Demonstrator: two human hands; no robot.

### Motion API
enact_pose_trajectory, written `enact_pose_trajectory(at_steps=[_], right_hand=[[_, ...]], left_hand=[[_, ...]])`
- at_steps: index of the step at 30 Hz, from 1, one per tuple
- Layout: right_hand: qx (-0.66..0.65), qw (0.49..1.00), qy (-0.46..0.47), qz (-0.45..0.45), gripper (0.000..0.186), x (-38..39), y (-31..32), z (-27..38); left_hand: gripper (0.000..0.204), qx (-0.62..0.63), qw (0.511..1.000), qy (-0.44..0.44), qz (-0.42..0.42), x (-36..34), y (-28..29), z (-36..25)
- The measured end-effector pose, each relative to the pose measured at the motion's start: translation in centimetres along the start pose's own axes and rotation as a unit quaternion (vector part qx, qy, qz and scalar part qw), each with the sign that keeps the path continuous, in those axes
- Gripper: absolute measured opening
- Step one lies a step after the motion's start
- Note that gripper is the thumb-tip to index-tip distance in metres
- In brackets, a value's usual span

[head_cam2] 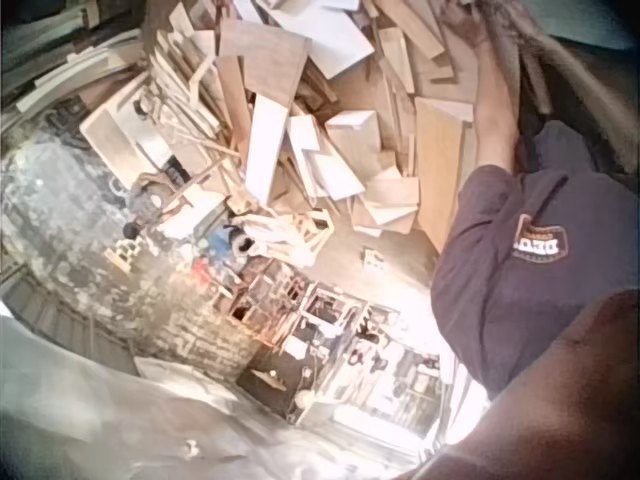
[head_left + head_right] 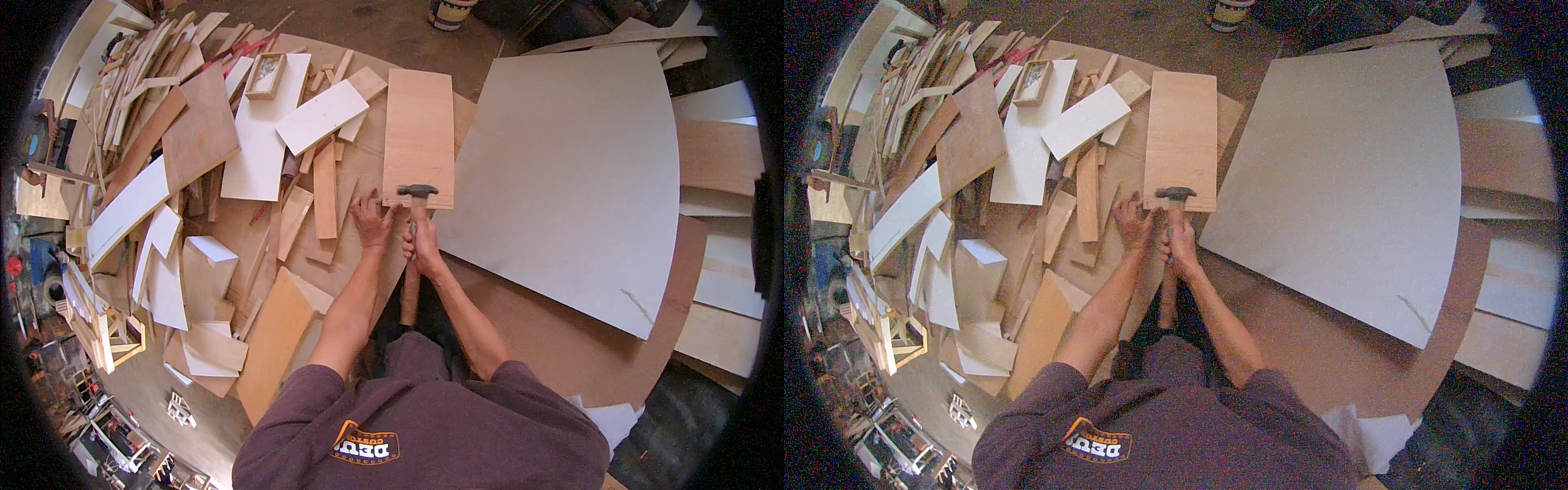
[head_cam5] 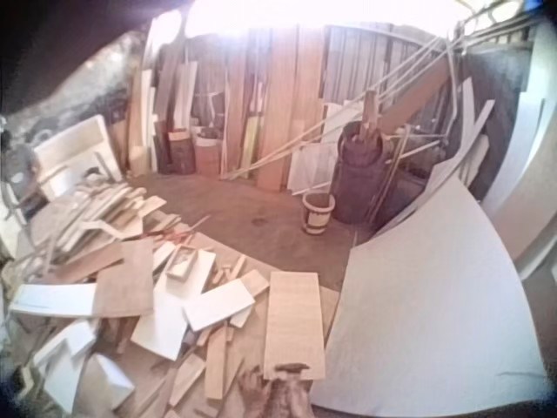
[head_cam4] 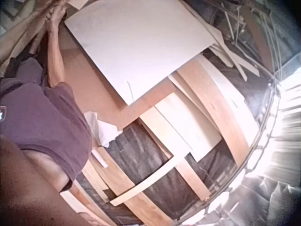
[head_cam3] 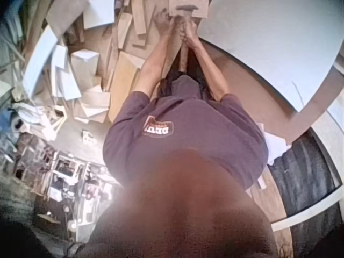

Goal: The person sands a small wooden piece with a piece of sandpaper, checks the fit with other wooden scraps, and then hammers small nails into a thin wooden board to join it to another piece.

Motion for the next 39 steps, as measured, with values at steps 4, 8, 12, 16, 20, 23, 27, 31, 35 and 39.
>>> enact_pose_trajectory(at_steps=[4, 8, 12, 16, 20, 23, 27, 31, 35, 39], right_hand=[[-0.126, 0.989, 0.016, -0.080, 0.044, 0.6, -0.6, -0.1], [0.014, 0.999, 0.014, -0.028, 0.045, 0.6, -0.5, 0.1], [-0.157, 0.975, 0.036, -0.150, 0.046, 1.1, -0.5, 0.3], [0.056, 0.998, 0.006, -0.016, 0.045, 0.2, -0.5, -0.5], [-0.069, 0.990, 0.046, -0.118, 0.044, 0.1, 0.2, -0.5], [0.032, 0.997, 0.065, -0.040, 0.042, 0.2, -0.8, -0.7], [0.016, 0.993, 0.090, -0.072, 0.042, 0.1, -0.4, -0.6], [-0.109, 0.983, 0.065, -0.135, 0.042, 0.6, -1.2, -1.2], [0.178, 0.979, 0.099, -0.024, 0.041, -0.9, -0.8, -1.0], [0.176, 0.963, 0.186, -0.083, 0.042, -0.9, -0.3, -0.9]], left_hand=[[0.041, 0.000, 1.000, -0.003, 0.004, -0.2, -0.5, 0.1], [0.042, 0.008, 1.000, 0.000, 0.006, -0.1, -0.3, 0.3], [0.041, 0.007, 1.000, -0.007, -0.004, -0.1, 0.1, -0.3], [0.042, 0.010, 1.000, 0.026, 0.002, -0.4, 0.2, -0.3], [0.044, 0.000, 1.000, 0.009, 0.004, -0.3, 0.5, -1.1], [0.045, 0.016, 1.000, 0.025, -0.001, -0.2, 0.3, -0.2], [0.047, -0.009, 1.000, 0.008, -0.001, -0.1, 0.0, 0.0], [0.046, 0.005, 1.000, 0.013, -0.005, -0.1, 0.0, 0.4], [0.045, 0.010, 1.000, 0.009, -0.018, -0.5, 0.4, 0.5], [0.046, -0.012, 1.000, 0.003, -0.021, -0.1, 0.0, -0.5]])
Point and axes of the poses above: each hand's wrist, its own x-axis away from the middle knuckle, its own y-axis out of the back of the hand, z = x × y, the point moved 5 cm from there along -x, towards the middle knuckle, and after that the axes turned 12 degrees about y, right-handed, at the moved point
